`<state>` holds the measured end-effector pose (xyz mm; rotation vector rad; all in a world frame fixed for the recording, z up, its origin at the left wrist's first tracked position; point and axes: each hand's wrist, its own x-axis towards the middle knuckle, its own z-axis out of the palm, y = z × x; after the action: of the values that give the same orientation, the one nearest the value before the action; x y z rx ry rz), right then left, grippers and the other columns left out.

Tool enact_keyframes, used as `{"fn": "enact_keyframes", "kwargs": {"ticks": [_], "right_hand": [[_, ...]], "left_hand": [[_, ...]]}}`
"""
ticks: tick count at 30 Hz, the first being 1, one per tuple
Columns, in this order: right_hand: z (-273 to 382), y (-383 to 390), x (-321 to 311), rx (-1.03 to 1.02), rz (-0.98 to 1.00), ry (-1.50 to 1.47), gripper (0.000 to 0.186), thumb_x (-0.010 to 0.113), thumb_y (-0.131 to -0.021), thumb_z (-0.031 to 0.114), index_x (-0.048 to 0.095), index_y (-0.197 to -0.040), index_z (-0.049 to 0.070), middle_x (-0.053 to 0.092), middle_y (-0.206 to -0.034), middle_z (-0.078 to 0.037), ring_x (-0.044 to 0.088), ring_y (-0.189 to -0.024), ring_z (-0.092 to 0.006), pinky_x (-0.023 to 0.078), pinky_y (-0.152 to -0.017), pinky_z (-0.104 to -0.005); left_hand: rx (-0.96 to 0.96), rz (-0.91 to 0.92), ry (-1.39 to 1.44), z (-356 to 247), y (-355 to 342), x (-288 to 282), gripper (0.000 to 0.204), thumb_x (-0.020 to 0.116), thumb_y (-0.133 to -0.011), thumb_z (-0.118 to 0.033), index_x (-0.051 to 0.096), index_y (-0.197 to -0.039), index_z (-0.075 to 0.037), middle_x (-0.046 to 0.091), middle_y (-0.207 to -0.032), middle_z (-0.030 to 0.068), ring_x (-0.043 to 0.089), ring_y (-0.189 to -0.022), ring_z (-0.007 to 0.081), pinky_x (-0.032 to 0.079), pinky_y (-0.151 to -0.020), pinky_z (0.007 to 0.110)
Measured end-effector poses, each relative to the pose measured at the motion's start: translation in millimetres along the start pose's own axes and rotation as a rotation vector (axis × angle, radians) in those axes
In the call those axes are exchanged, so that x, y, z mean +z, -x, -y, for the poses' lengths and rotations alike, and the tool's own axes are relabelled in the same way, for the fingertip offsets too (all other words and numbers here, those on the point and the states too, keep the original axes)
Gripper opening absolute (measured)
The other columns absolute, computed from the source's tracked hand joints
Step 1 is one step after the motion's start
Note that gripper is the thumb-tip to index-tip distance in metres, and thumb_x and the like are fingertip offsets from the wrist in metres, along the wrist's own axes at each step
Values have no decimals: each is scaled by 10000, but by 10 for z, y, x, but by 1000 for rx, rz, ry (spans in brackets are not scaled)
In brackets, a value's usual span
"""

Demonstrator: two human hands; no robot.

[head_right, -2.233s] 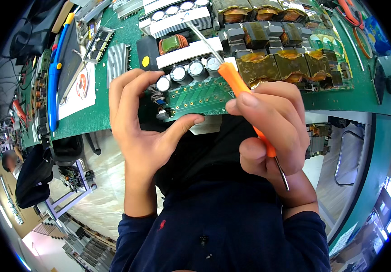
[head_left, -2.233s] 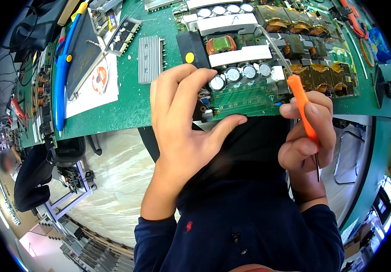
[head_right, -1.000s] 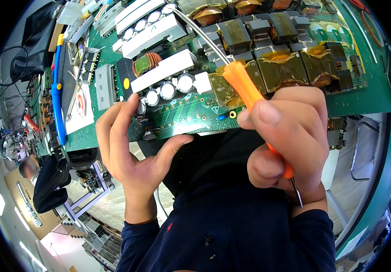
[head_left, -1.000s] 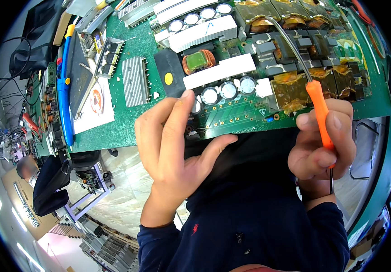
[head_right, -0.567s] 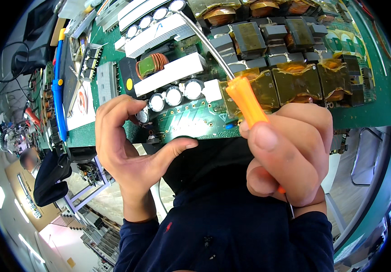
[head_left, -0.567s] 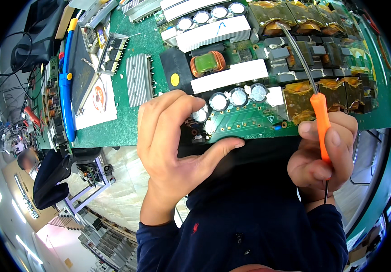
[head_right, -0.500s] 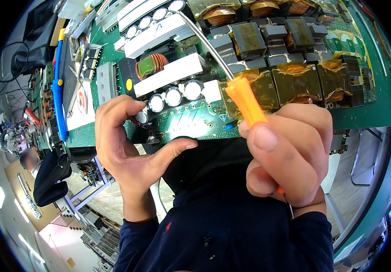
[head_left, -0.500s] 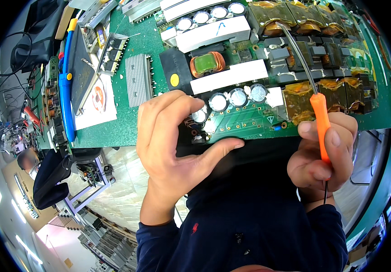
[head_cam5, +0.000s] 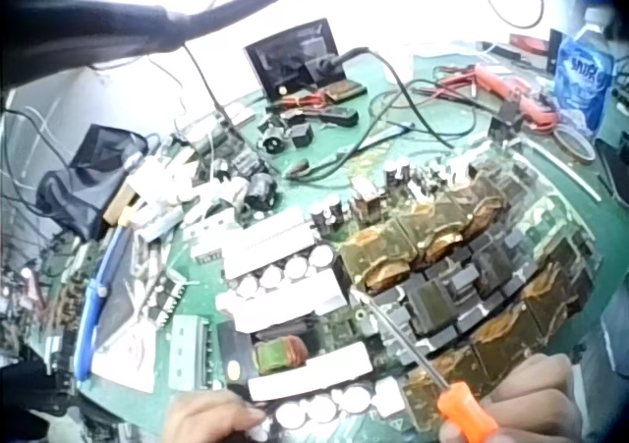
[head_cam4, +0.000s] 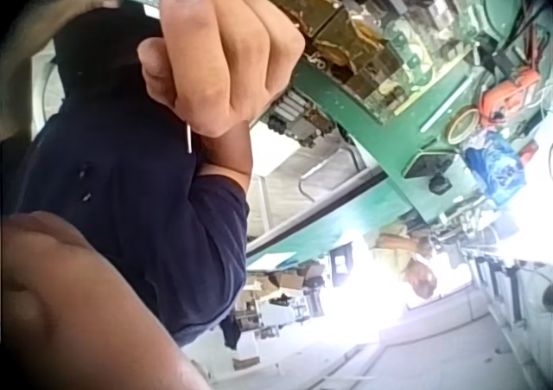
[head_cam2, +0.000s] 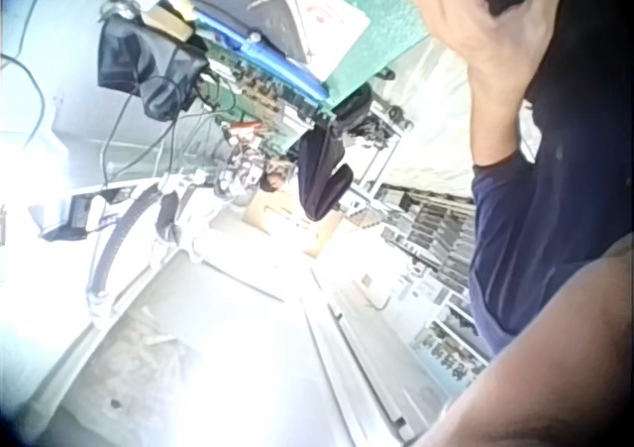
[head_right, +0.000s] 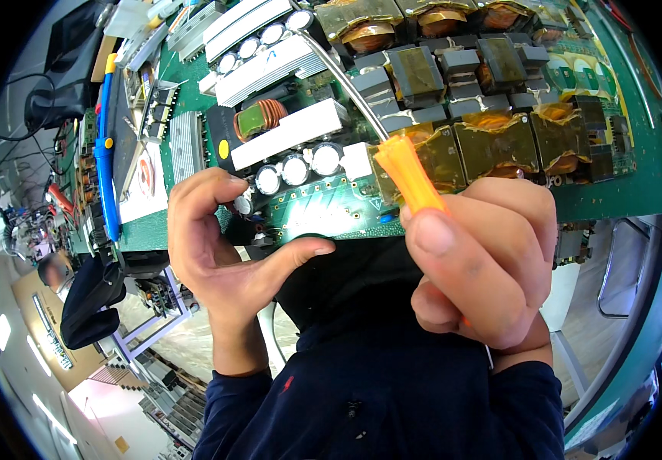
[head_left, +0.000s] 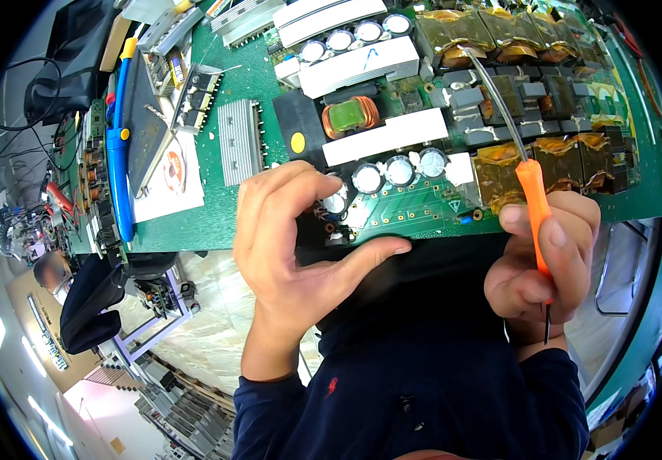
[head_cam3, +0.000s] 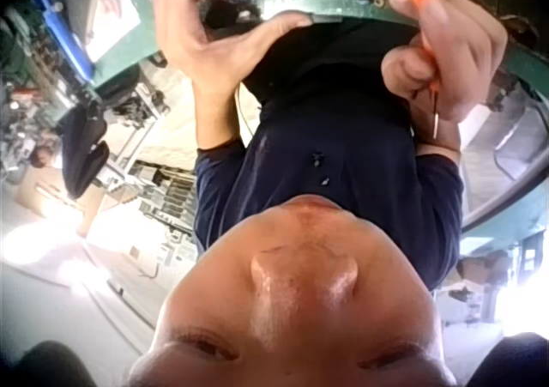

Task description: The person manipulates a large circuit board with hands and a small screwdriver, prying at components and adjusting hardware.

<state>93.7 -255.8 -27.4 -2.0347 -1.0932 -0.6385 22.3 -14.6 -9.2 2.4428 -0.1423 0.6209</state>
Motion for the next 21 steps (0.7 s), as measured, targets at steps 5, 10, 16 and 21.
{"fn": "enact_keyframes", "kwargs": {"ticks": [5, 10, 16, 21], "right_hand": [[-2, 31, 95, 23, -135, -79, 325, 509, -1075, 327, 569, -1292, 92, 679, -1018, -85, 598, -798, -251, 506, -694, -366], [-8, 20, 106, 7, -161, -82, 306, 541, -1066, 302, 594, -1276, 85, 688, -1007, -89, 604, -791, -252, 508, -682, -360], [-21, 35, 126, -7, -179, -85, 307, 540, -1067, 294, 589, -1283, 81, 689, -1004, -96, 603, -792, -256, 508, -678, -360], [22, -17, 53, -20, -42, 17, 360, 345, -1121, 309, 456, -1330, 38, 668, -968, -142, 582, -770, -272, 505, -702, -403]], "left_hand": [[-16, -59, 35, -6, -20, 31, 727, 1026, -502, -326, 640, -1032, -10, 653, -1023, 119, 624, -950, 274, 514, -849, 367], [-31, -34, 20, -36, -43, -6, 702, 1015, -511, -325, 658, -1028, -12, 664, -1005, 122, 636, -933, 286, 521, -824, 374], [46, 84, -115, -71, -119, -141, 775, 1019, -502, -360, 674, -1098, -5, 660, -1057, 143, 662, -963, 299, 541, -832, 366], [88, 37, -102, -73, -63, -86, 704, 953, -581, -255, 665, -1169, 2, 659, -1072, 149, 625, -931, 339, 500, -802, 405]]}}
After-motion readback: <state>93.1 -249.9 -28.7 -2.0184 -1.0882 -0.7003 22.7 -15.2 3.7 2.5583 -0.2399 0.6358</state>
